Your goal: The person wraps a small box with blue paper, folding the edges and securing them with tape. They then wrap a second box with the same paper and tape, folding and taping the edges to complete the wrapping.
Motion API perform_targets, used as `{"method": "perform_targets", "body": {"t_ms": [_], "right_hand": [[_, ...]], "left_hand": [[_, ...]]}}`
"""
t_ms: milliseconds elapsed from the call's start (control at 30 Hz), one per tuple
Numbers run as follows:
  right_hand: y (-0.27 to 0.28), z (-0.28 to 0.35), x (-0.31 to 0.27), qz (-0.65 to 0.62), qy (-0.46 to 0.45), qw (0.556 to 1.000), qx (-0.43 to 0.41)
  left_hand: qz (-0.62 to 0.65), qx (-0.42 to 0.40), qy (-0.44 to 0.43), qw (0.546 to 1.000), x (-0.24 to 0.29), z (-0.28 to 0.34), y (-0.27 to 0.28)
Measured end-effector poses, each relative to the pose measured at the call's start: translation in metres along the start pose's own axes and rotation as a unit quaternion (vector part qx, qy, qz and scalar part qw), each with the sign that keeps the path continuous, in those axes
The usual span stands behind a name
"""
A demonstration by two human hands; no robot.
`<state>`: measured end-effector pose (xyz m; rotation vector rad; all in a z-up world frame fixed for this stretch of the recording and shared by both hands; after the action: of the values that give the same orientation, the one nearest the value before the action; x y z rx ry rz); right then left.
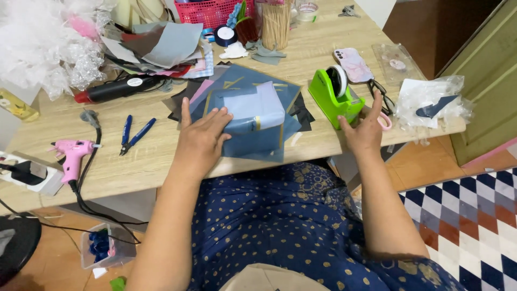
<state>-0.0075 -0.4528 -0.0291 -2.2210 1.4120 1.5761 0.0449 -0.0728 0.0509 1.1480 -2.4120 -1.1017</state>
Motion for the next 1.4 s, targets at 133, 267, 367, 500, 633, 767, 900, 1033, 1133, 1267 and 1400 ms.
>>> {"method": "perform_targets", "body": {"t_ms": [133, 267, 367, 500, 633, 767, 900, 1033, 1133, 1267, 1400], "right_hand": [[-0.003, -0.016, 0.004, -0.028, -0.005, 0.998, -0.060], [0.010, -0.045, 0.015, -0.054, -0.024, 0.996, -0.061], [-0.006, -0.085, 0.080, 0.058, -0.080, 0.989, -0.113], [-0.003, -0.064, 0.047, 0.047, -0.137, 0.981, -0.125], [-0.005, -0.069, 0.034, -0.032, -0.159, 0.979, -0.126], [0.000, -0.065, 0.011, -0.007, -0.128, 0.984, -0.125], [-0.005, -0.071, 0.026, -0.054, -0.127, 0.985, -0.099], [-0.007, -0.078, 0.083, -0.252, -0.167, 0.952, -0.046], [0.002, -0.046, 0.056, -0.335, -0.206, 0.919, -0.022], [0.000, -0.036, 0.064, -0.385, -0.211, 0.899, 0.004], [-0.007, -0.039, 0.089, -0.390, -0.208, 0.897, 0.020]], "left_hand": [[-0.054, 0.024, 0.011, 0.998, 0.013, 0.000, -0.013], [-0.090, 0.026, 0.023, 0.995, 0.025, -0.007, -0.020], [-0.081, 0.016, 0.019, 0.996, 0.025, -0.008, -0.014], [-0.084, 0.002, 0.013, 0.996, 0.016, -0.008, -0.021], [-0.092, -0.032, -0.008, 0.995, 0.017, -0.012, -0.023], [-0.091, -0.048, -0.026, 0.994, 0.019, -0.016, -0.020], [-0.098, -0.041, -0.026, 0.994, 0.018, -0.016, -0.022], [-0.102, -0.027, -0.024, 0.994, 0.017, -0.014, -0.020], [-0.097, -0.028, -0.024, 0.995, 0.017, -0.012, -0.020], [-0.087, -0.030, -0.032, 0.995, 0.012, -0.012, -0.021], [-0.081, -0.001, -0.046, 0.996, 0.012, -0.011, -0.018]]}}
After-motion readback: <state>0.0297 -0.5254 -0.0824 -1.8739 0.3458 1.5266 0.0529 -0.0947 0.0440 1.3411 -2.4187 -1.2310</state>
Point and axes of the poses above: each hand's wrist, its own z-axis away from the middle knuckle, its own y-axis out of the back of the hand, x = y × z, the point moved 10 cm from there along -z, towards the middle knuckle, and after that the axes turned 15 degrees about -z, right-handed, at the moved point
